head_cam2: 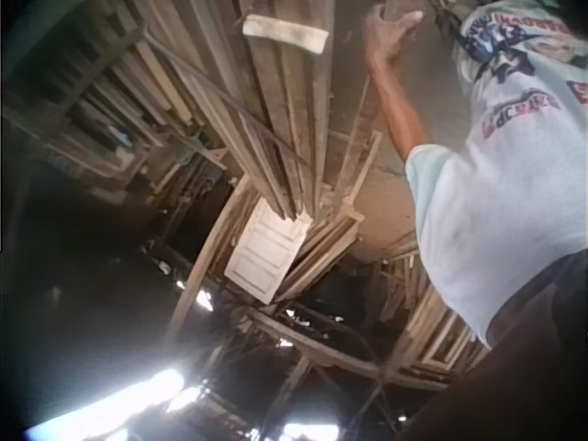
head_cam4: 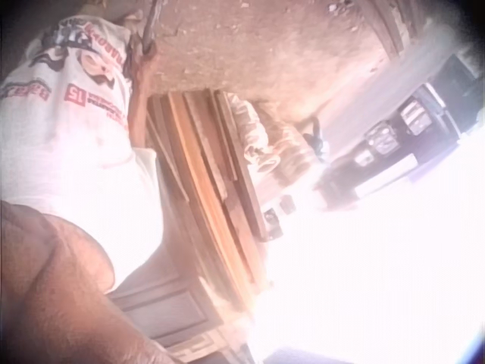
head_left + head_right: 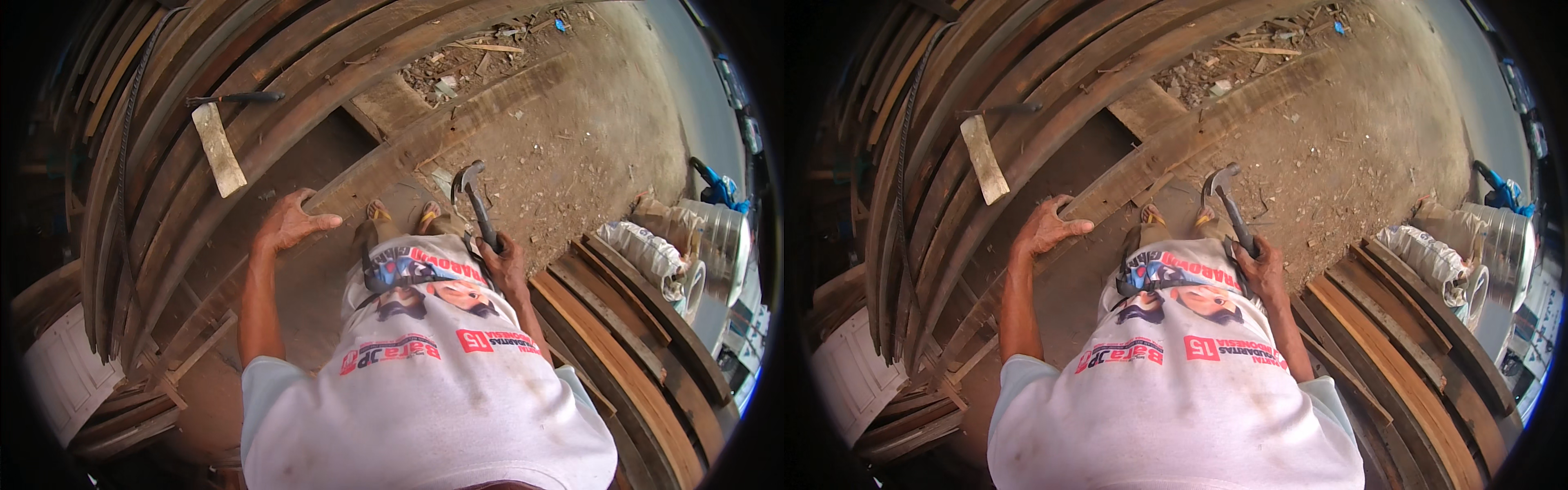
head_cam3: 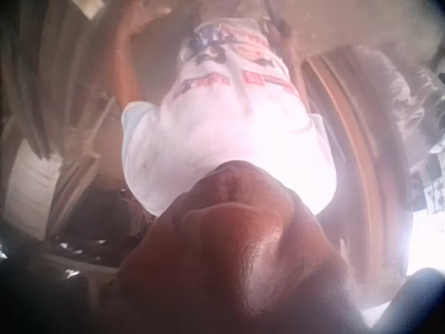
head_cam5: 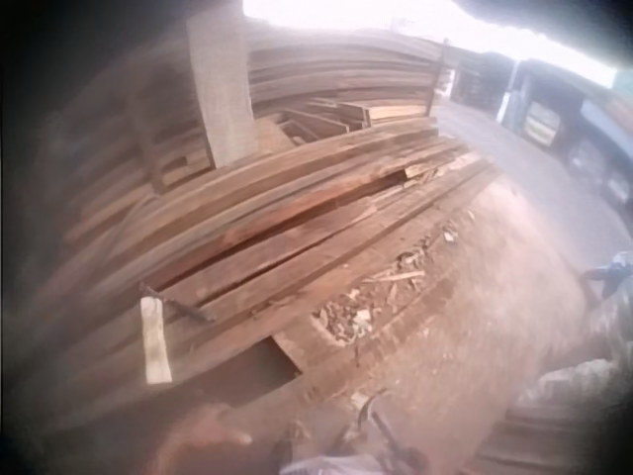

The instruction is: The person uses pliers and a hammer to remove nails from a wooden plank in an outdoor workshop. They repeatedly pry and strike the wood to separate pieces, then briefly interact with a bystander before continuing the work.

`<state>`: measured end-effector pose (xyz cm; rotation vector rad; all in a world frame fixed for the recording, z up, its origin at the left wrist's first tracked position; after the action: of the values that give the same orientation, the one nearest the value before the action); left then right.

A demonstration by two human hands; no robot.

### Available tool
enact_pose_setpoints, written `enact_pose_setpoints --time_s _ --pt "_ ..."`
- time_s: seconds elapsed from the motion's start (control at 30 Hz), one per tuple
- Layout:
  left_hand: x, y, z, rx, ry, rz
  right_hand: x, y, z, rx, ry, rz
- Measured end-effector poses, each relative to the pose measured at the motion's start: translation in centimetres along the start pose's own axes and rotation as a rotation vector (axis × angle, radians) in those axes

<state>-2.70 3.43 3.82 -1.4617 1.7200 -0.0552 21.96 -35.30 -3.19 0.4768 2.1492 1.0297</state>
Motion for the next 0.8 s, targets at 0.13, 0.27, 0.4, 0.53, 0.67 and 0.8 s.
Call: enact_pose_setpoints --time_s 0.13,0.27,0.4,0.53,0.67,0.8 --pt "0.1 -0.6 -0.8 0.087 -0.258 0.077 -0.5 -1.1 0.3 0.022 0.004 -0.022" --pt "0.5 -1.5 -1.5 0.053 -0.645 0.389 -1.0 -0.1 0.7 0.027 0.007 -0.107" --pt "2.1 -0.9 -0.9 0.033 -0.79 0.414 -0.9 0.2 0.8 0.037 -0.002 -0.048" --pt "2.9 -1.5 -1.7 -0.012 -0.812 0.478 -0.7 0.5 0.5 0.021 0.044 0.05" --pt "4.9 -3.1 -3.8 -0.047 -0.786 0.539 -1.1 1.8 -0.4 0.031 0.039 -0.062" --pt "6.7 -2.5 -4.5 -0.046 -0.724 0.47 -1.1 0.9 -0.5 -0.039 -0.038 0.035"
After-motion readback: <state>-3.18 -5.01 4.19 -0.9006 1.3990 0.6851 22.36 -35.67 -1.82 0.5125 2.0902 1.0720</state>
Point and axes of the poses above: each hand's wrist, its own z-axis towards the middle knuckle, its own x-axis out of the palm, y = z × x, the point moved 5 cm from there along z, towards the middle knuckle, and after that the axes turned 3 degrees about z, right-handed, at the moved point
